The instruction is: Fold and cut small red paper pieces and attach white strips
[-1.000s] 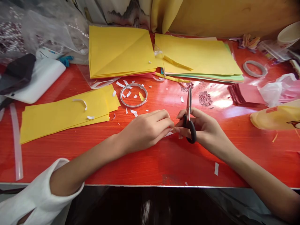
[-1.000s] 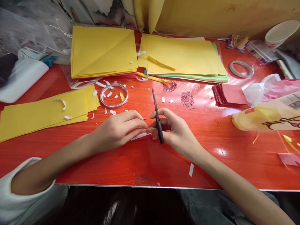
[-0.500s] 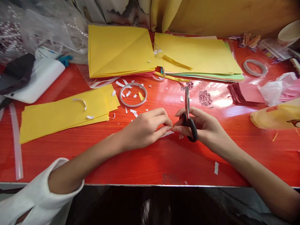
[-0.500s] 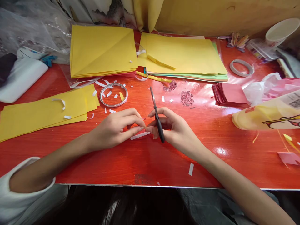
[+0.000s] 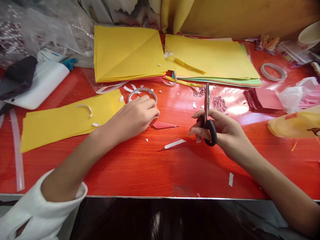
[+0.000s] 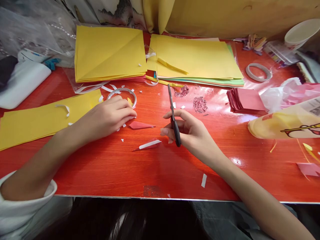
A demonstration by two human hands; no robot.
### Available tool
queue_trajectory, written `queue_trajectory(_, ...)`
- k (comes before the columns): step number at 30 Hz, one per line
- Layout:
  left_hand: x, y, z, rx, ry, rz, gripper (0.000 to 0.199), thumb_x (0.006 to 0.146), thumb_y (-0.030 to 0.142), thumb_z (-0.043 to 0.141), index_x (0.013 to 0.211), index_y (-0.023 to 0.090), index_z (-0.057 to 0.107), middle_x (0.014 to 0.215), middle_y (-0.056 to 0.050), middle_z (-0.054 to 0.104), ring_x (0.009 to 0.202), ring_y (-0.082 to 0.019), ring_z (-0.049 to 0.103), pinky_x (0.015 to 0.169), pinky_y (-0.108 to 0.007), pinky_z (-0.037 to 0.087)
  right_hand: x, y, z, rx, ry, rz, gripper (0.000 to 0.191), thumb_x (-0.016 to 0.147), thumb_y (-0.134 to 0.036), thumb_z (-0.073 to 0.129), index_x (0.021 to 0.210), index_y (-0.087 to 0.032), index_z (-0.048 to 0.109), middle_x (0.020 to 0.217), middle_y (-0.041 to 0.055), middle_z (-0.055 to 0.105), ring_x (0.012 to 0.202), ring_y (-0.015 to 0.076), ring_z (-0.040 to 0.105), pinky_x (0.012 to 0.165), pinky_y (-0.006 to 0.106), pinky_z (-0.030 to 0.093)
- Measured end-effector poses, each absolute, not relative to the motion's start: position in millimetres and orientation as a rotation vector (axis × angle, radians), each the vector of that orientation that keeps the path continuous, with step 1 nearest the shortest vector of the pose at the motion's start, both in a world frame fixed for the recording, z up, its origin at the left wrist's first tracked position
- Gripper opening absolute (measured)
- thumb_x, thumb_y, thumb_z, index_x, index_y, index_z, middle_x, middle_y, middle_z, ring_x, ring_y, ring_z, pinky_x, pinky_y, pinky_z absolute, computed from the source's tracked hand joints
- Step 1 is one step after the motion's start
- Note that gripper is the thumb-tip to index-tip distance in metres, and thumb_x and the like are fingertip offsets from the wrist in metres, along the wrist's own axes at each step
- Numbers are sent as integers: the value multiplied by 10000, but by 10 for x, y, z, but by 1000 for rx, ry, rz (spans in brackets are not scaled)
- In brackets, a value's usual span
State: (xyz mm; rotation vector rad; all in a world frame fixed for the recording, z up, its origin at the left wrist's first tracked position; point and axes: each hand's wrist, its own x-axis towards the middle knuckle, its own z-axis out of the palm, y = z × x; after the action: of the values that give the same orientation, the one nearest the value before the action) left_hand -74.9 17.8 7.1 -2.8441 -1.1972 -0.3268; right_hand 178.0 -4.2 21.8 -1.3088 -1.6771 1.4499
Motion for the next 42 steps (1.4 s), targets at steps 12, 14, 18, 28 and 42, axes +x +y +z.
queue_trajectory(12, -736, 179, 94, -2636, -1018, -178, 259, 873, 85, 343, 831, 131, 594, 871, -95, 579, 847, -216, 505, 705, -337, 401, 1790, -42, 210, -1301, -1687, 1444, 284, 737, -282, 675, 989, -244, 551, 615, -39, 555, 537, 110, 534, 476, 239, 423)
queue_trajectory(14, -736, 181, 88, -2630, -984, -162, 255, 875, 88, 344, 831, 128, 592, 861, -98, 583, 836, -219, 509, 692, -342, 398, 1791, -43, 219, -1305, -1685, 1442, 274, 742, -278, 672, 987, -245, 553, 621, -39, 550, 542, 103, 527, 486, 234, 423)
queue_trajectory(18, -737, 180, 78, -2629, -931, -156, 263, 876, 83, 338, 807, 130, 587, 845, -99, 583, 821, -219, 509, 687, -352, 396, 1785, -47, 233, -1319, -1688, 1437, 256, 752, -282, 664, 981, -252, 554, 644, -38, 545, 552, 94, 518, 494, 225, 422)
queue_trajectory(28, -744, 164, 69, -2710, -1026, -149, 238, 856, 101, 379, 783, 117, 605, 877, -98, 591, 864, -218, 506, 728, -350, 410, 1798, -59, 244, -1303, -1674, 1456, 271, 738, -208, 668, 983, -246, 559, 677, -36, 549, 561, 87, 533, 483, 204, 409)
queue_trajectory(42, -731, 173, 175, -2830, -1291, -527, 189, 895, 274, 436, 896, 176, 597, 910, -73, 587, 891, -211, 508, 804, -356, 393, 1809, -23, 232, -1296, -1670, 1448, 241, 756, -224, 662, 973, -232, 559, 645, -43, 553, 559, 74, 520, 504, 190, 425)
